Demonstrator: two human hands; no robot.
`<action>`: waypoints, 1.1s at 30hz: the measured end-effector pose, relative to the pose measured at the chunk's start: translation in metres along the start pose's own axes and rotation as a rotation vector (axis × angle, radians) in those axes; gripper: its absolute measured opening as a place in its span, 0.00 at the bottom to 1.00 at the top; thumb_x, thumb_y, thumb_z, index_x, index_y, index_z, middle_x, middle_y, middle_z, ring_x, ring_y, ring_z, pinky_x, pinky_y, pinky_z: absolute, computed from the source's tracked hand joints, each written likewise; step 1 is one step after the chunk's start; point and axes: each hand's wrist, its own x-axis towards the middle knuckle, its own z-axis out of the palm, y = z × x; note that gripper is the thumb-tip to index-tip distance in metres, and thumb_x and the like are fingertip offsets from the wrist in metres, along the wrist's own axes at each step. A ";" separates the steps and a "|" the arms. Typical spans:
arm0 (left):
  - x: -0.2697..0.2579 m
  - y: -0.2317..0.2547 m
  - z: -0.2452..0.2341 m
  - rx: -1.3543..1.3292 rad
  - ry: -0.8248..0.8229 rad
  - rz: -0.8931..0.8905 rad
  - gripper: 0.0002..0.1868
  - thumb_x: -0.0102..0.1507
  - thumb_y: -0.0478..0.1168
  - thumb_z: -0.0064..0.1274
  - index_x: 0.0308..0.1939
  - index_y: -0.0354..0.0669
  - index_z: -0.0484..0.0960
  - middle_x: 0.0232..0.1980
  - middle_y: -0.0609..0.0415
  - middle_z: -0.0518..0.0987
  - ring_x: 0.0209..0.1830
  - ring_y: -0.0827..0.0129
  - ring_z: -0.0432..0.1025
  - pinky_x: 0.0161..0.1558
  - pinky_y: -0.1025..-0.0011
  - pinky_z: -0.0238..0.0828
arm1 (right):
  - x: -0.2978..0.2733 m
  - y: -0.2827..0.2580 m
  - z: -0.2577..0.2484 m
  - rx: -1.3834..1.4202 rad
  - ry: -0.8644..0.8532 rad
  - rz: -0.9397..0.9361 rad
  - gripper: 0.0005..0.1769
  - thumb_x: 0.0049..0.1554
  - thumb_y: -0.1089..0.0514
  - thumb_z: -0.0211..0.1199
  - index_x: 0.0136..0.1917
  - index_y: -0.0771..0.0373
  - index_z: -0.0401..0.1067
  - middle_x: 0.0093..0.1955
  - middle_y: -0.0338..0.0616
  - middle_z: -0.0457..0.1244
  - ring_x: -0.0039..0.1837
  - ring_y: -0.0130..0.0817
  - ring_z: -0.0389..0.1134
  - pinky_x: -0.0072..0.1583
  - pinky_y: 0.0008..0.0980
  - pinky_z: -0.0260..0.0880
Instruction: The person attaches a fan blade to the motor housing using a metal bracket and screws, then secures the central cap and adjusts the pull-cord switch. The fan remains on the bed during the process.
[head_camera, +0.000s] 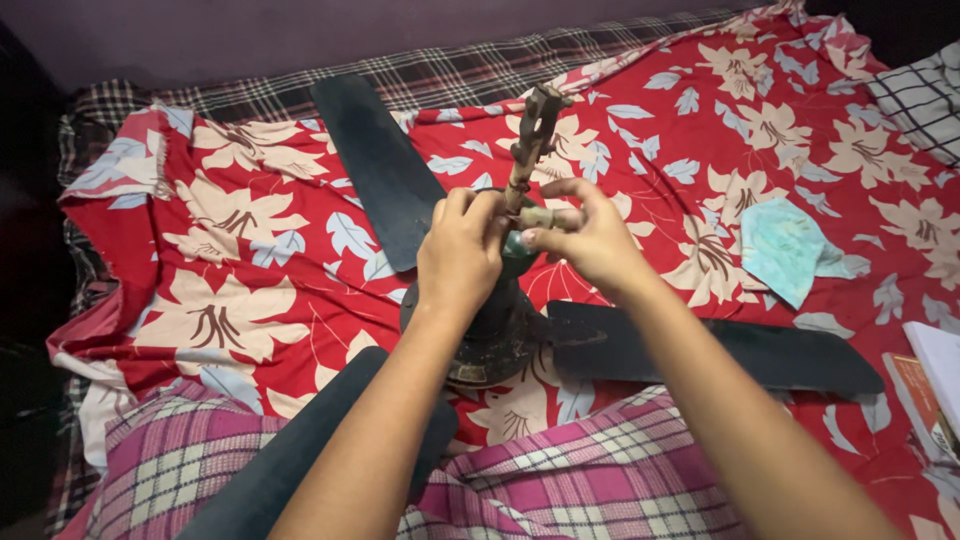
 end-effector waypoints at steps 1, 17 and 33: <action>0.000 0.000 0.000 -0.002 0.004 0.001 0.09 0.63 0.40 0.57 0.47 0.52 0.81 0.46 0.55 0.76 0.49 0.56 0.73 0.42 0.58 0.73 | -0.001 0.001 0.002 0.047 0.060 -0.069 0.31 0.50 0.67 0.72 0.63 0.66 0.61 0.54 0.46 0.70 0.53 0.29 0.73 0.54 0.29 0.75; 0.064 -0.046 0.049 -0.350 0.216 -0.521 0.07 0.58 0.37 0.59 0.40 0.44 0.83 0.39 0.51 0.86 0.39 0.62 0.81 0.44 0.65 0.74 | 0.017 0.005 -0.005 0.059 0.177 0.050 0.19 0.56 0.62 0.61 0.61 0.61 0.68 0.58 0.40 0.69 0.53 0.29 0.70 0.51 0.29 0.71; 0.116 -0.062 0.059 -0.701 -0.417 -0.788 0.18 0.56 0.43 0.64 0.49 0.42 0.85 0.40 0.58 0.83 0.38 0.72 0.74 0.40 0.66 0.70 | 0.083 -0.001 -0.012 0.145 0.093 0.004 0.18 0.66 0.58 0.54 0.66 0.69 0.69 0.45 0.43 0.66 0.37 0.27 0.64 0.42 0.32 0.66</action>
